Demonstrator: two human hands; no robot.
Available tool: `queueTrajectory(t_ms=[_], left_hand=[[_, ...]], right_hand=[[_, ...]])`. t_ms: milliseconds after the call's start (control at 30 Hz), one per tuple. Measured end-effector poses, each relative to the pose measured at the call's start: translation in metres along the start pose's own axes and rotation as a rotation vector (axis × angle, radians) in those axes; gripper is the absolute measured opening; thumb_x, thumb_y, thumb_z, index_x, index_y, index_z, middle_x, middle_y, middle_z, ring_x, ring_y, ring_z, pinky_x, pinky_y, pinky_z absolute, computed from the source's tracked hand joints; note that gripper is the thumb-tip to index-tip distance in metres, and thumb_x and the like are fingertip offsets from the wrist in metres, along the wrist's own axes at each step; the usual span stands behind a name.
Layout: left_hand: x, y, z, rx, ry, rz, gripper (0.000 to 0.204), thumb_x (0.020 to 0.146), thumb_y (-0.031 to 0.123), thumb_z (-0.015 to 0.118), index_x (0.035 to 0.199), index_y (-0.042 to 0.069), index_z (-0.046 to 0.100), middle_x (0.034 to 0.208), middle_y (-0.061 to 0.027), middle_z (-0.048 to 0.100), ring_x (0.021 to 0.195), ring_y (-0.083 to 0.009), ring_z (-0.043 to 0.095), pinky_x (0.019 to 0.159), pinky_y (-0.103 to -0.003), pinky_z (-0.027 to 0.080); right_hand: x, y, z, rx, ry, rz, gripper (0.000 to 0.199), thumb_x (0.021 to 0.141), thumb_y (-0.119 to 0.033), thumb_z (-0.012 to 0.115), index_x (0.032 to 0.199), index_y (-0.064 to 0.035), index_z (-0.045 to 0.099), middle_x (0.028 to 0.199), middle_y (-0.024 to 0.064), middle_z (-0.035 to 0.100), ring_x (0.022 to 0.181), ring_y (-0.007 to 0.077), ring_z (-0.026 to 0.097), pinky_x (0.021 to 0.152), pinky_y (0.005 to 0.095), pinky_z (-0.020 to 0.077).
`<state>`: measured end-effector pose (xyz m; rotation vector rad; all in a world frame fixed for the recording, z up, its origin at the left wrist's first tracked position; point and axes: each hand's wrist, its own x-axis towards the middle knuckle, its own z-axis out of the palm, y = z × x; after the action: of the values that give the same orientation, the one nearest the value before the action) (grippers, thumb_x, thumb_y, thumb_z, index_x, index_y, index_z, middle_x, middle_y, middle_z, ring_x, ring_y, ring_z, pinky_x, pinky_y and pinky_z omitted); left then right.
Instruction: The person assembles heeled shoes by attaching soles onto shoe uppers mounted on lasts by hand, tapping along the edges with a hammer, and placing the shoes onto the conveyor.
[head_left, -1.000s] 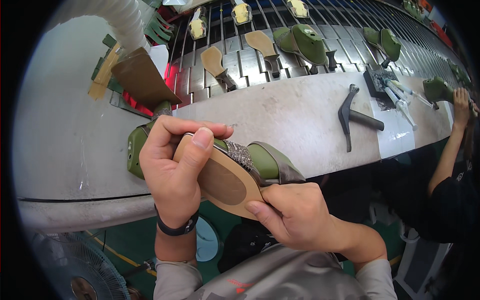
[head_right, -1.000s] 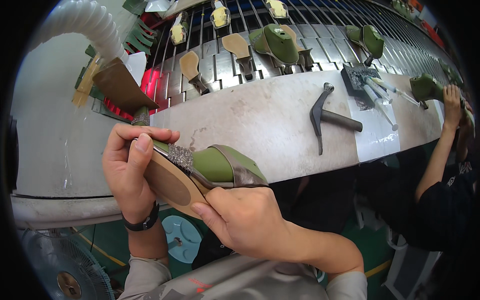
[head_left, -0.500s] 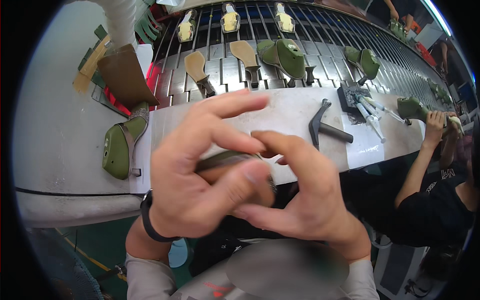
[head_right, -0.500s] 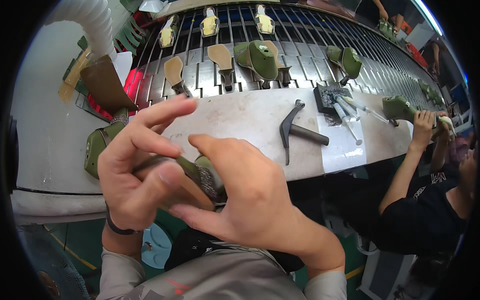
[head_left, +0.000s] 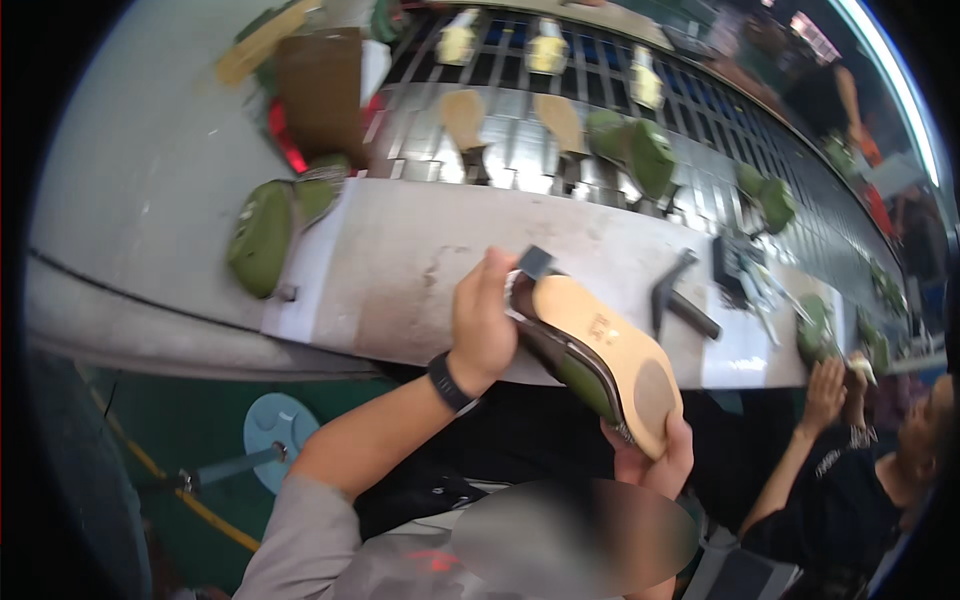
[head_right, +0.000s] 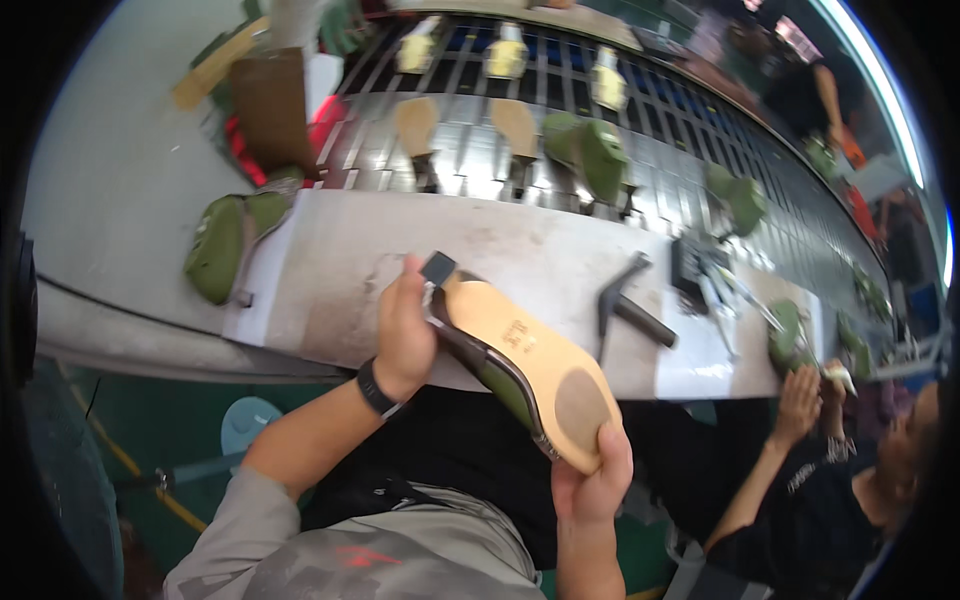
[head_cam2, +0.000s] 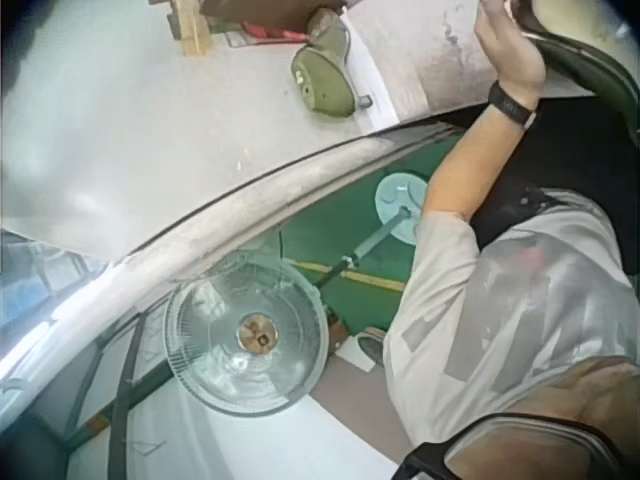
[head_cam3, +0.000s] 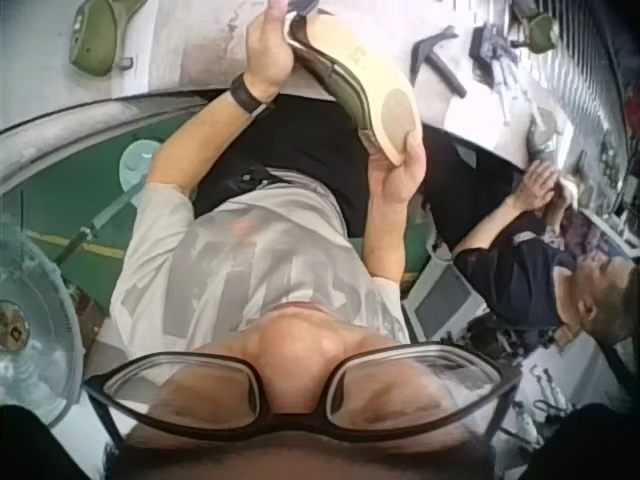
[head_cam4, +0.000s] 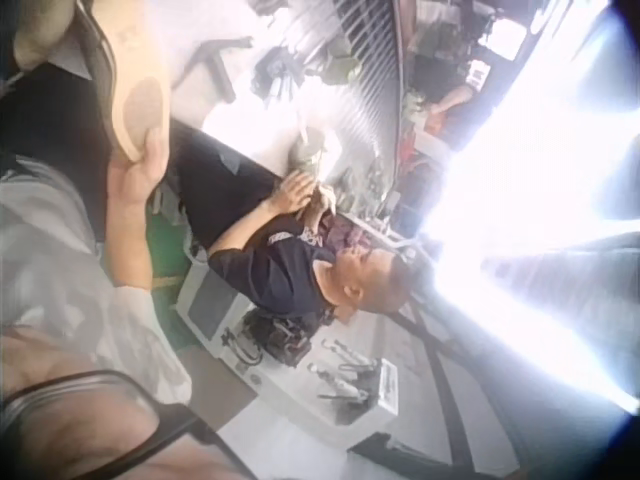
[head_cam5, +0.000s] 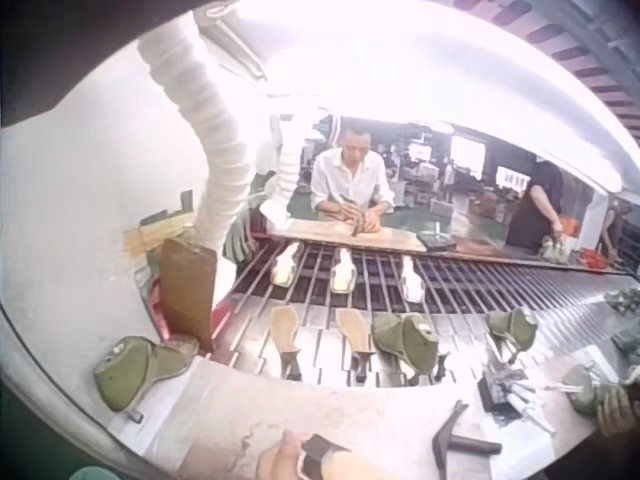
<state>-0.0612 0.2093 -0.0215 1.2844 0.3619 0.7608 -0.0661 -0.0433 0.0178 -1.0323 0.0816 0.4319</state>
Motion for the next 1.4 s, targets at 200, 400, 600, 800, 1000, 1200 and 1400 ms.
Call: queueTrajectory(t_ms=[200,400,600,800,1000,1200,1400], left_hand=[[0.075,0.019,-0.017,0.153,-0.65,0.114,0.059,0.118,0.039,0.04,0.098,-0.004,0.075,0.094,-0.0117,0.075,0.092,-0.0197,0.067,0.089,-0.035,0.052],[0.075,0.024,-0.007,0.177,-0.763,0.162,0.064,0.117,0.045,0.037,0.097,-0.005,0.073,0.091,-0.0131,0.07,0.085,-0.023,0.065,0.08,-0.036,0.052],[0.077,0.026,-0.019,0.139,-0.77,0.135,0.094,0.112,0.067,0.015,0.099,-0.004,0.074,0.096,-0.0162,0.071,0.088,-0.0227,0.067,0.083,-0.034,0.053],[0.076,0.024,-0.014,0.178,-0.787,0.123,0.101,0.11,0.072,0.008,0.098,-0.002,0.075,0.096,-0.0152,0.072,0.089,-0.0226,0.066,0.085,-0.035,0.053],[0.076,0.015,-0.016,0.043,-0.748,0.155,0.083,0.116,0.06,0.024,0.099,-0.002,0.076,0.092,-0.0113,0.071,0.084,-0.0194,0.065,0.079,-0.032,0.051],[0.081,0.025,-0.018,0.209,-0.808,0.151,0.099,0.111,0.07,0.01,0.097,-0.002,0.076,0.095,-0.0137,0.072,0.089,-0.023,0.066,0.085,-0.036,0.052],[0.082,0.027,-0.018,0.216,-0.813,0.155,0.097,0.111,0.07,0.012,0.096,-0.002,0.076,0.093,-0.0129,0.073,0.089,-0.0236,0.066,0.085,-0.036,0.052]], right_hand=[[0.03,-0.012,0.023,-1.14,-0.227,-0.43,0.057,0.082,-0.001,0.083,0.136,0.0007,0.066,0.103,0.0085,0.071,0.083,0.0143,0.067,0.071,0.03,0.0549],[0.1,-0.049,0.116,-1.298,-0.74,-0.766,0.049,0.078,-0.005,0.087,0.124,-0.0069,0.073,0.08,0.0081,0.063,0.067,0.0249,0.064,0.062,0.0361,0.0526],[0.081,-0.041,0.112,-1.341,-0.725,-1.264,0.039,0.074,-0.006,0.089,0.109,0.006,0.075,0.08,0.0065,0.062,0.059,0.0179,0.059,0.049,0.031,0.0474],[0.096,-0.014,0.103,-1.309,-0.642,-1.393,0.034,0.076,-0.005,0.088,0.106,0.0064,0.075,0.081,0.0061,0.062,0.058,0.0162,0.057,0.049,0.0295,0.0464],[0.103,-0.001,0.103,-1.214,-0.578,-1.48,0.032,0.077,-0.004,0.087,0.105,0.006,0.075,0.081,0.0062,0.062,0.059,0.0165,0.057,0.05,0.0294,0.0466],[0.107,0.002,0.104,-1.185,-0.588,-1.48,0.033,0.075,-0.005,0.088,0.104,0.0059,0.075,0.081,0.0061,0.062,0.059,0.0167,0.058,0.05,0.0293,0.0466],[0.11,0.009,0.105,-1.162,-0.566,-1.502,0.034,0.073,-0.005,0.088,0.103,0.0059,0.075,0.081,0.006,0.062,0.06,0.0167,0.058,0.05,0.0292,0.047]])
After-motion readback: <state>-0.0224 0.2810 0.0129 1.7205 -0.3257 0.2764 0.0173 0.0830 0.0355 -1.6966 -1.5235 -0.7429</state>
